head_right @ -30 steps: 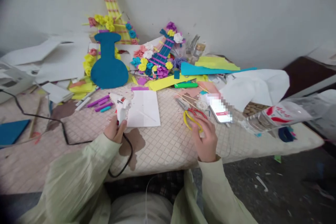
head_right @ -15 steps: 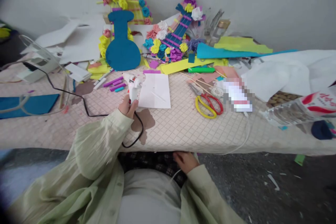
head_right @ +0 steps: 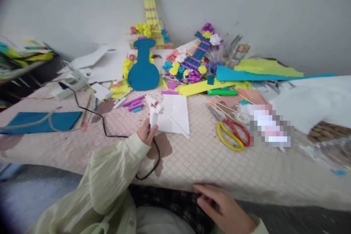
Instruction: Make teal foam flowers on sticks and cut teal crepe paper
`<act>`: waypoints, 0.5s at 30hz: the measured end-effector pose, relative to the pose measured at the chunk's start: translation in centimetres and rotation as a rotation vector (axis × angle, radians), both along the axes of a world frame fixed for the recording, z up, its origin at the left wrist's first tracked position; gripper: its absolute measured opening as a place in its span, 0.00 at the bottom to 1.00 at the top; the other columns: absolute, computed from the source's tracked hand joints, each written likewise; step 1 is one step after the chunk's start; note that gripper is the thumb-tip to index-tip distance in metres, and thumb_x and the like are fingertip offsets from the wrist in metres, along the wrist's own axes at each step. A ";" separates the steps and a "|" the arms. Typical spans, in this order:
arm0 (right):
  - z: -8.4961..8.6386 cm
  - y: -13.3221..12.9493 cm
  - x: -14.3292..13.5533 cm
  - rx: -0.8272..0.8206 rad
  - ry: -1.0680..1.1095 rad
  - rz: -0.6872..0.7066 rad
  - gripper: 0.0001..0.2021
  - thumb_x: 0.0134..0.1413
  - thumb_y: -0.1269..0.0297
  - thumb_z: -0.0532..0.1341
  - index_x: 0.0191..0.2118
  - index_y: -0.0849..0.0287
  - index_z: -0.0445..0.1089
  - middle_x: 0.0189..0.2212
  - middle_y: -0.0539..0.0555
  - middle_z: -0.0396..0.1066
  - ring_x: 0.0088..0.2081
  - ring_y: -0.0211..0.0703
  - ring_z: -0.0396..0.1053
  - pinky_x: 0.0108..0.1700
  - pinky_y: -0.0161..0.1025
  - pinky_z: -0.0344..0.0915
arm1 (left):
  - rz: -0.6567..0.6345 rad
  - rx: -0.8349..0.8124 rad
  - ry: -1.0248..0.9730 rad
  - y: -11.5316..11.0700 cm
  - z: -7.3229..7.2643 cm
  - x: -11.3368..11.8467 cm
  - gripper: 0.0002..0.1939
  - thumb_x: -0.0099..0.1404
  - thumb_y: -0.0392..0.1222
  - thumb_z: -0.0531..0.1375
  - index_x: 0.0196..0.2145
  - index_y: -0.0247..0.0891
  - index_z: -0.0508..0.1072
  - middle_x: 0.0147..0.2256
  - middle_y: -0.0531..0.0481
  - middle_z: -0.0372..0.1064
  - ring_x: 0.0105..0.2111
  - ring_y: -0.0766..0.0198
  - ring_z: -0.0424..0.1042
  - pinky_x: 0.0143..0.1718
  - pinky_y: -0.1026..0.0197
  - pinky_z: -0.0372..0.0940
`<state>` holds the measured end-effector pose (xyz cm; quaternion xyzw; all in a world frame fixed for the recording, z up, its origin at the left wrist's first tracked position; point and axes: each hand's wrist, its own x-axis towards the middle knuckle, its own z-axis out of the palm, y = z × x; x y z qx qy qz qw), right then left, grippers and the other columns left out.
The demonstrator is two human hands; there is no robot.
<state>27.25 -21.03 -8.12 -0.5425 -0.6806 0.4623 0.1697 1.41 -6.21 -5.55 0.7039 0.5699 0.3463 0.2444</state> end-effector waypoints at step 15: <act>4.8 10.7 -9.3 0.137 0.257 0.007 0.20 0.51 0.55 0.54 0.49 0.56 0.66 0.45 0.58 0.68 0.42 0.47 0.68 0.43 0.42 0.66 | -0.083 0.154 -0.030 -2.9 1.6 -1.0 0.17 0.62 0.45 0.47 0.46 0.36 0.60 0.30 0.46 0.68 0.29 0.61 0.68 0.29 0.60 0.64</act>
